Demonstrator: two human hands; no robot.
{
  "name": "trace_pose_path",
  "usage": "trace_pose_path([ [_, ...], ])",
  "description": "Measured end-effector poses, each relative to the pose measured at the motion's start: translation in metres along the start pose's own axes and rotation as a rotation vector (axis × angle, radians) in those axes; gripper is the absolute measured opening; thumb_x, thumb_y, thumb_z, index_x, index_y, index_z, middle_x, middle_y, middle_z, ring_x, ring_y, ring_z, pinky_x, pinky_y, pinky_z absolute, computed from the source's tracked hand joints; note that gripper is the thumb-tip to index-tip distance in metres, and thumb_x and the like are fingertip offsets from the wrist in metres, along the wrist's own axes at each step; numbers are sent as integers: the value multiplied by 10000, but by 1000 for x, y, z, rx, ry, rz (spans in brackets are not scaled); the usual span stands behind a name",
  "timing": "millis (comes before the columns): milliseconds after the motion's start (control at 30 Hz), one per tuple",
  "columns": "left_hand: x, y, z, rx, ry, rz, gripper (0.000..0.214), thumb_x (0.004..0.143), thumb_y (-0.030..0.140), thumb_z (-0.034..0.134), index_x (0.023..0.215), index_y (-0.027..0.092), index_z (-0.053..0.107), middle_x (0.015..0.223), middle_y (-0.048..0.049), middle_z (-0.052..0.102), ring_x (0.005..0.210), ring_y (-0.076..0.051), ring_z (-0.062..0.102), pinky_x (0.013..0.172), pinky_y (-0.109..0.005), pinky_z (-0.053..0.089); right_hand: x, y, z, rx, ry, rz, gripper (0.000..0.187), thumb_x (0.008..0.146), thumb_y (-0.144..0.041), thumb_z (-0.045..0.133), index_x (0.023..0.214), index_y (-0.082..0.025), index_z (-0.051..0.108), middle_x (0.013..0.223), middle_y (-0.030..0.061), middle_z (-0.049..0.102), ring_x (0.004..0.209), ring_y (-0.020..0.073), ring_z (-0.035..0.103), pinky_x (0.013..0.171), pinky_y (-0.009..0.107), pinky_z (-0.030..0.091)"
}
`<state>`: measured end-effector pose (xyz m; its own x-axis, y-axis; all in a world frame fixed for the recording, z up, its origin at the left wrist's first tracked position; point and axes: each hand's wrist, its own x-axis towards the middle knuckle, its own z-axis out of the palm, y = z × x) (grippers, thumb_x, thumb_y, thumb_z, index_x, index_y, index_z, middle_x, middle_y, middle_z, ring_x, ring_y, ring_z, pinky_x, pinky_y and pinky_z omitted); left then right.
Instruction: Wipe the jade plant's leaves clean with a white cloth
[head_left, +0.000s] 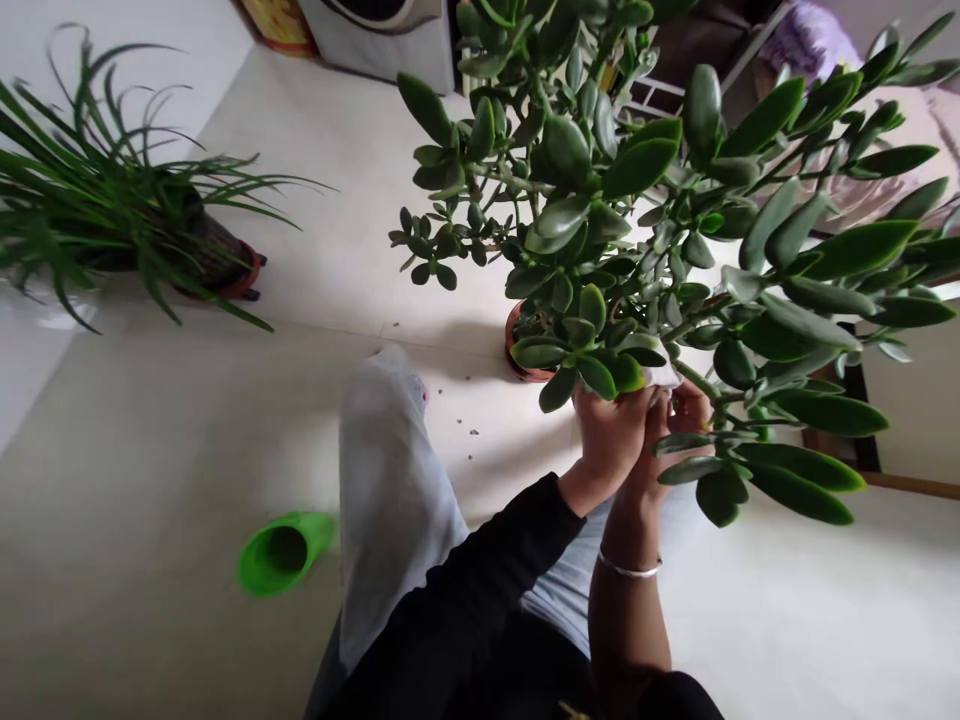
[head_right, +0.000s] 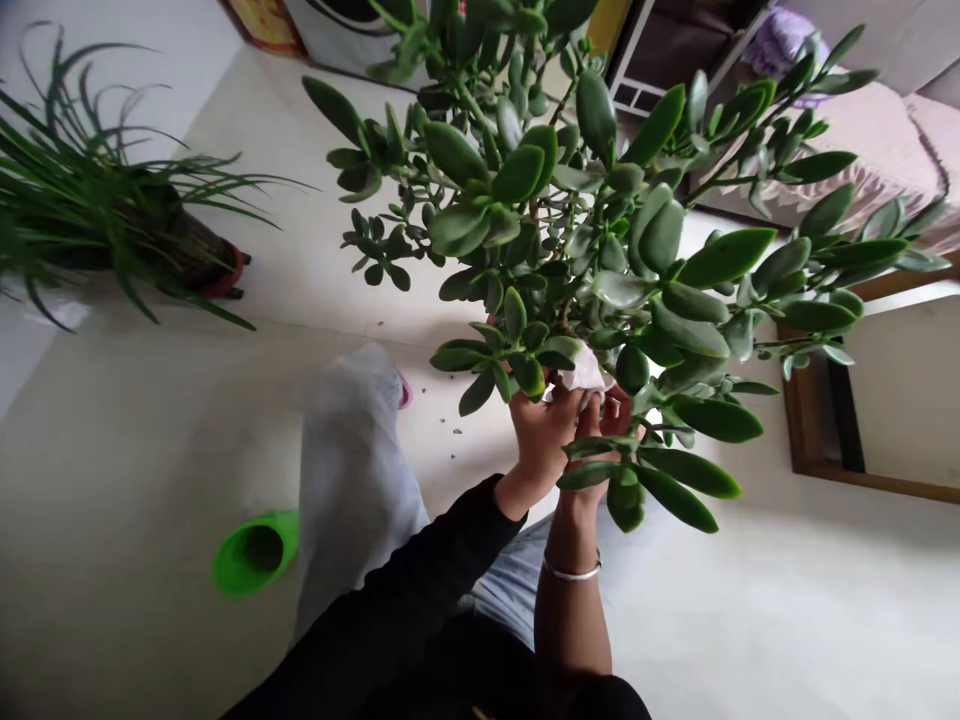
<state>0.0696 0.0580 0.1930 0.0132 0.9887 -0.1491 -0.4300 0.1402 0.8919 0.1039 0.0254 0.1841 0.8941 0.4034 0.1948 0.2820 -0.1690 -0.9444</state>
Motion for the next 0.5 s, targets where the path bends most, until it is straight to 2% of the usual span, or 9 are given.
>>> trace_pose_path([
  [133,1,-9,-4,108,9,139,199,800,250,748,680,220,592,684,4,671,662,-154,613,706,-323,535,-2,-1,3,-16,23,-45,126,877,-342,670,838,-241,606,865,8,694,881,211,661,948,453,543],
  [233,0,-10,-7,149,3,169,184,832,265,740,706,216,617,713,-6,696,700,-162,646,743,-334,550,-3,-4,5,-22,50,-48,131,860,-369,647,827,-255,590,847,11,699,876,224,666,963,495,562],
  [367,-2,-8,-6,49,-16,62,177,823,282,760,733,227,618,733,-14,706,717,-181,660,740,-349,568,-4,-12,8,-34,69,-24,106,842,-354,631,867,-254,609,843,21,695,852,224,647,880,471,584],
  [500,-2,-2,0,-71,-46,-158,186,758,238,794,718,240,612,733,-29,706,678,-190,655,674,-349,559,-5,-13,7,0,43,4,121,834,-346,657,867,-246,596,837,18,672,842,217,621,779,407,565],
])
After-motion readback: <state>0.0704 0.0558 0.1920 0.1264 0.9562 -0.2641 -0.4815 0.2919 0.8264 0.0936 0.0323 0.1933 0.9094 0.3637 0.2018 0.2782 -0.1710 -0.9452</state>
